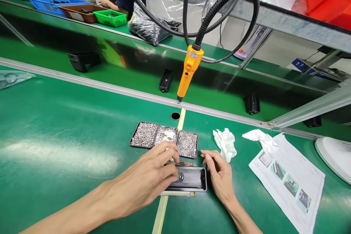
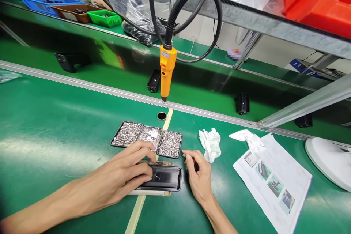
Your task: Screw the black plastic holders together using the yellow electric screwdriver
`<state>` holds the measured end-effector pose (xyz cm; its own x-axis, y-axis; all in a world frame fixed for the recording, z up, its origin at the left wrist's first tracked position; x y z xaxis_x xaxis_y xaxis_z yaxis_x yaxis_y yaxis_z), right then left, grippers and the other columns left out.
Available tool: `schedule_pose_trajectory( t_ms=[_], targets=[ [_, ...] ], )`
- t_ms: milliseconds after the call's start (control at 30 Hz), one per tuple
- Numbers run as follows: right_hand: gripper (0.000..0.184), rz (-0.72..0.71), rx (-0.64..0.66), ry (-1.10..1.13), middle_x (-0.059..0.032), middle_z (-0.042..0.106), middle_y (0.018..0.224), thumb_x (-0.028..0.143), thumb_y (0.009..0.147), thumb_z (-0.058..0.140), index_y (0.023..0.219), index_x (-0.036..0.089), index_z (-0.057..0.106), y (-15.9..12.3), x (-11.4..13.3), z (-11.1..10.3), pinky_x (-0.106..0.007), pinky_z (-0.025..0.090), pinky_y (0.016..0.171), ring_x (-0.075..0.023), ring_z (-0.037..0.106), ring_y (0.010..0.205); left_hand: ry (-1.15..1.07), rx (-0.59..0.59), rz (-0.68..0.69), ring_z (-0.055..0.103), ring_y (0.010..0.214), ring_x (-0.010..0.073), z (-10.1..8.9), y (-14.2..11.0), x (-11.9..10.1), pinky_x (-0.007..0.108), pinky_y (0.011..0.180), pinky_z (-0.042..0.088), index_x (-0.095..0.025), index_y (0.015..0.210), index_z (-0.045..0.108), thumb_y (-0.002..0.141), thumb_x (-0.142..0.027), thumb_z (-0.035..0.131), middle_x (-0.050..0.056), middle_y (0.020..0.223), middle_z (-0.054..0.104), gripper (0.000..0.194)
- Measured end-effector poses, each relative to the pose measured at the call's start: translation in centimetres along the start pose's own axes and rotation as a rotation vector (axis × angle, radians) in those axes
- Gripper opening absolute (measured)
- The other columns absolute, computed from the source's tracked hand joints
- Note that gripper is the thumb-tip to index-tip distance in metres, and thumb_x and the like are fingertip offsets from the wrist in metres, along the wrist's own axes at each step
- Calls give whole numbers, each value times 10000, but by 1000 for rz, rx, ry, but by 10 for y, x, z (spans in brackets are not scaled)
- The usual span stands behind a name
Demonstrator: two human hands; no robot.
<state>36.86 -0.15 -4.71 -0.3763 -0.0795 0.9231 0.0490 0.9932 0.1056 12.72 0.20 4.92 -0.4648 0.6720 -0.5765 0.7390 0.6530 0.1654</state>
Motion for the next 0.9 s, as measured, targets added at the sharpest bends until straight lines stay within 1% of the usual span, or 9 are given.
schedule_pose_trajectory(
  t_ms=[100,233,333,400,533,700,767,800,900],
  targets=[
    [273,3,1,5,-41,703,939,417,1028,558,1091,243,758,-1,0,0,-302,490,699,-169,626,767,84,-81,44,491,1296,284,2,-6,3,410,958,544,-217,1028,712,1037,-144,515,91,1200,619,211],
    [274,10,2,16,-42,701,930,416,1031,553,1085,239,755,-1,1,0,-302,489,698,-170,627,769,136,-120,82,492,1346,286,3,-22,10,453,1021,547,-220,1243,664,1038,-118,506,108,1300,637,279],
    [262,17,11,21,-39,702,931,409,1033,555,1089,247,754,-1,2,0,-303,486,711,-168,627,775,205,-92,111,387,1477,334,8,-34,15,557,1080,515,-290,1372,605,1047,-274,558,92,1496,556,329],
    [258,21,14,22,-36,702,933,406,1033,555,1099,252,752,-2,2,0,-303,485,713,-166,623,771,246,-46,140,334,1522,351,13,-38,18,588,1086,509,-329,1452,542,1032,-401,584,80,1585,479,428],
    [265,22,15,19,-39,701,937,411,1032,556,1104,247,751,-1,1,0,-304,491,716,-167,619,766,254,-13,163,297,1542,375,22,-34,19,612,1107,484,-336,1487,511,949,-596,621,93,1633,411,607],
    [276,34,1,25,-40,698,922,421,1028,558,1096,240,755,-1,-1,0,-301,506,720,-165,621,764,101,-27,177,271,1549,353,20,-22,16,606,1134,453,-345,1410,600,972,-632,536,68,1614,440,528],
    [284,44,-14,30,-43,700,918,432,1023,563,1085,234,757,-2,-2,1,-295,512,707,-164,625,768,-4,-118,144,337,1512,313,7,-17,17,568,1141,449,-349,1363,643,1039,-571,457,46,1543,528,434],
    [290,48,-23,33,-46,703,918,438,1021,566,1083,229,756,-3,-2,0,-289,514,691,-163,627,764,-51,-203,104,397,1471,291,-2,-15,21,545,1137,451,-344,1330,667,1071,-507,442,39,1478,588,379],
    [314,44,-27,42,-56,714,905,448,1023,555,1094,209,745,0,-1,-5,-274,516,616,-151,618,697,-109,-547,-104,579,1245,240,-32,-15,45,450,1063,484,-277,1161,742,1075,-303,519,38,1218,717,240]
  ],
)
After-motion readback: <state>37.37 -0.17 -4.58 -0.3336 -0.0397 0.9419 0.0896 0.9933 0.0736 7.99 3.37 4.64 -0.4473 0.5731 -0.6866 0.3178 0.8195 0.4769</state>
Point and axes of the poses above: each hand's wrist, its own y-axis towards the middle knuckle, its own z-axis out of the palm, x = y × z, the point moved 4 cm from there along y, towards the middle knuckle
